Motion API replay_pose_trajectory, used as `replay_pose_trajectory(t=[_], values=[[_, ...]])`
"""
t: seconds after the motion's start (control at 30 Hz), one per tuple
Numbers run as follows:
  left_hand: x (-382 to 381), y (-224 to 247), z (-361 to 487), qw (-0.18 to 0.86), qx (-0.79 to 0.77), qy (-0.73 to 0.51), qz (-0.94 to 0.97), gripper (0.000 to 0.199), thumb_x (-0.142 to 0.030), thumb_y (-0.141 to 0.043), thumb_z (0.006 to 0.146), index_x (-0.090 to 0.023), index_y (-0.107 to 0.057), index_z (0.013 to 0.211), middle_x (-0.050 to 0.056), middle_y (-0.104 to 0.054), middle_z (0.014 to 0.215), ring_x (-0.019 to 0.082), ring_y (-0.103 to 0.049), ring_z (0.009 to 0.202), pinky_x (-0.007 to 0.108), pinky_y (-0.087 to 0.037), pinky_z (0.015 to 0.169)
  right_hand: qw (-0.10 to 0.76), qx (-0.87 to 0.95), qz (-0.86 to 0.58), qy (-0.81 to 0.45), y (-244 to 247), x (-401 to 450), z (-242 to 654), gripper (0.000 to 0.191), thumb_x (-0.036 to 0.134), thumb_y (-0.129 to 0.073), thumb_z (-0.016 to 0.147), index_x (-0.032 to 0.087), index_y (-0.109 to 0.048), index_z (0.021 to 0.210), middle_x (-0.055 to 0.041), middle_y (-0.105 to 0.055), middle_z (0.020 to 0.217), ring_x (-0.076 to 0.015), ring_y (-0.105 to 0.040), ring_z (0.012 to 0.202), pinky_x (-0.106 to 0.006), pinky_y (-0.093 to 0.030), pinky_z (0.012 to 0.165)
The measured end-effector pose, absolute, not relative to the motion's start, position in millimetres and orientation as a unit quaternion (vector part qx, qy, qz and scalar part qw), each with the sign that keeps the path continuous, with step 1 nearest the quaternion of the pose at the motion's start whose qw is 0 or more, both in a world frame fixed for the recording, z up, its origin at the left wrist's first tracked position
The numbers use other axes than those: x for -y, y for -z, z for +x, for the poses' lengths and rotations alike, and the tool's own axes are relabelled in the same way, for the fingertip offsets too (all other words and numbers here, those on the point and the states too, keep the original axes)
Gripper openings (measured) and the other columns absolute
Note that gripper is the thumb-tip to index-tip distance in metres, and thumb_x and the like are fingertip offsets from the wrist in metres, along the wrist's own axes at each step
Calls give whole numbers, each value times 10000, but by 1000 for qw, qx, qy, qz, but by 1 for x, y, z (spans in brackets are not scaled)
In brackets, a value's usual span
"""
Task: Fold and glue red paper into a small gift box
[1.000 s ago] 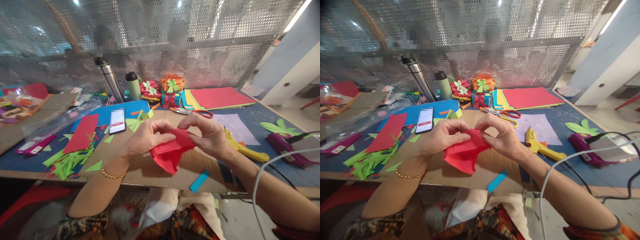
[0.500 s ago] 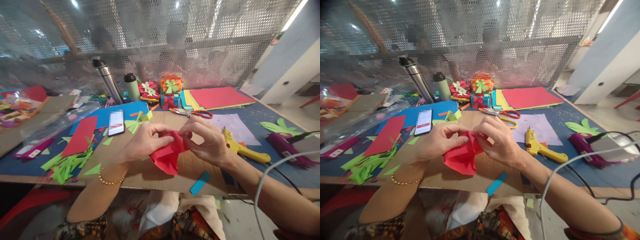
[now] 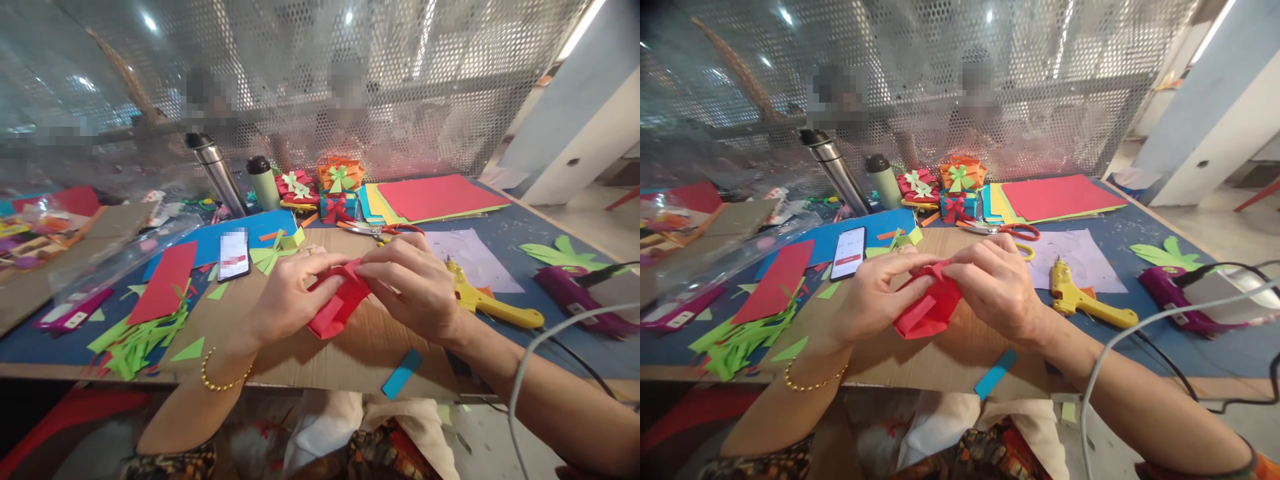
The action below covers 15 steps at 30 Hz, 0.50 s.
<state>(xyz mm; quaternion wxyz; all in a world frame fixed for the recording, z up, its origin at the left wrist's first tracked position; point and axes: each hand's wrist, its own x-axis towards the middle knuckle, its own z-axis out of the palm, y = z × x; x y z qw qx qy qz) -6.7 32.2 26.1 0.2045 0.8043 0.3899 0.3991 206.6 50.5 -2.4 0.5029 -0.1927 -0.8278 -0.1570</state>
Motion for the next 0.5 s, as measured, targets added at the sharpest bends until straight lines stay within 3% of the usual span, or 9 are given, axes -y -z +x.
replay_pose_trajectory(t=[0.5], values=[[-29,-25,-6,84,-338,-405,846,238,-140,-612,966,-181,-813,1086,35,-766,810,158,-676,755,275,-523,706,488,825,-200,203,6,-47,205,149,110,-602,994,234,-654,1057,4,-768,859,-138,-618,682,-356,-427,751]])
